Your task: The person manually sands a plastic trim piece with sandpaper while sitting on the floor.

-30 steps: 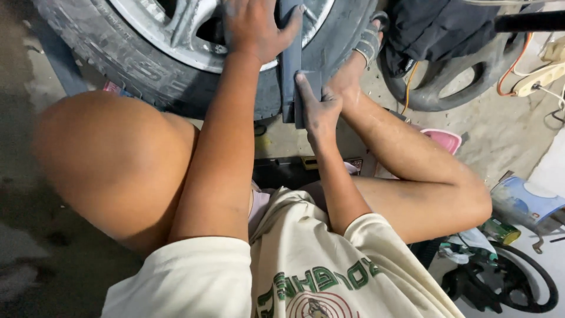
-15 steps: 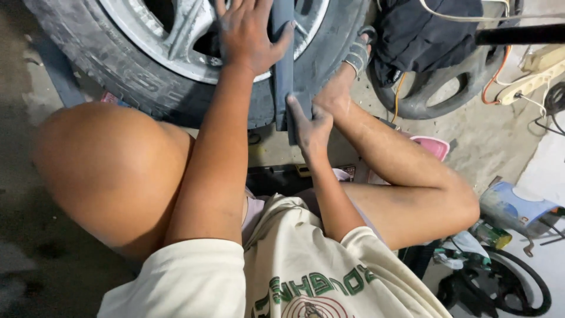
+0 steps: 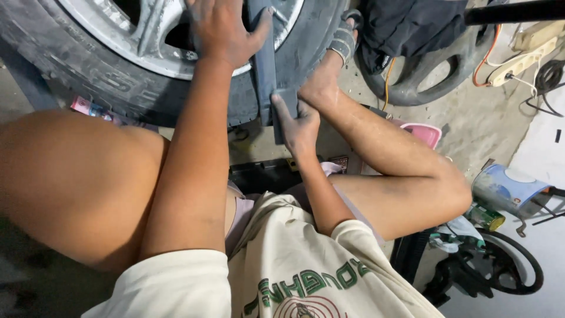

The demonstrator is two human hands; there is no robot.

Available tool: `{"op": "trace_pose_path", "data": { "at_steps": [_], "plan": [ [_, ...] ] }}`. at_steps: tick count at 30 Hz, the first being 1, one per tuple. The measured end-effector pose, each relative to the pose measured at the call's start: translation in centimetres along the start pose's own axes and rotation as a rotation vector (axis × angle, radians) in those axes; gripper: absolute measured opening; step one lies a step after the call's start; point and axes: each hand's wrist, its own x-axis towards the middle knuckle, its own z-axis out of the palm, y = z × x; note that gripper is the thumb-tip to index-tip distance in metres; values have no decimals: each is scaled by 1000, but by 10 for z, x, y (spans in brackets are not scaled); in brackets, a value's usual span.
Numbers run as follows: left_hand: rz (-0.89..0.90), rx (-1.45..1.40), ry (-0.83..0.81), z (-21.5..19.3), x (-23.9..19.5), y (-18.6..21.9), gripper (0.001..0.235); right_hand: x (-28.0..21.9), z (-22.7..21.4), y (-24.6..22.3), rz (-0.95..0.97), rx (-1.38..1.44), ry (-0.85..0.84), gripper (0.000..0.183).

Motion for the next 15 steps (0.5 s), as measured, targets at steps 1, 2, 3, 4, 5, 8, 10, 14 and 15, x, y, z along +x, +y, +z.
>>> {"op": "trace_pose_path", "data": {
  "at_steps": [1,2,3,4,5,8,10,14,15],
  "plan": [
    [0,9,6,-4,4,0,42,4,0,-2,-7,6,-6,39],
    [0,-32,9,-7,7,1,39,7,1,-3,-31,-47,2,40],
    [1,-85,1,-10,6,6,37,6,-2,-3,-42,-107,17,41],
    [2,-88,-4,-2,1,2,37,12,4,-6,-36,-108,18,41],
    [14,-8,4,5,-3,-2,43,19,9,-8,-54,-64,41,42],
    [19,49,-30,8,-8,-6,48,2,7,-14,-9,-12,38,36],
    [1,32,-52,5,-1,-3,48,-1,2,-15,32,-7,5,33],
    [13,25,-23,4,-5,-4,43,17,9,-17,-15,-39,39,41],
    [39,77,-12,7,-6,-6,45,25,14,-20,-76,-52,81,48]
  ]
}}
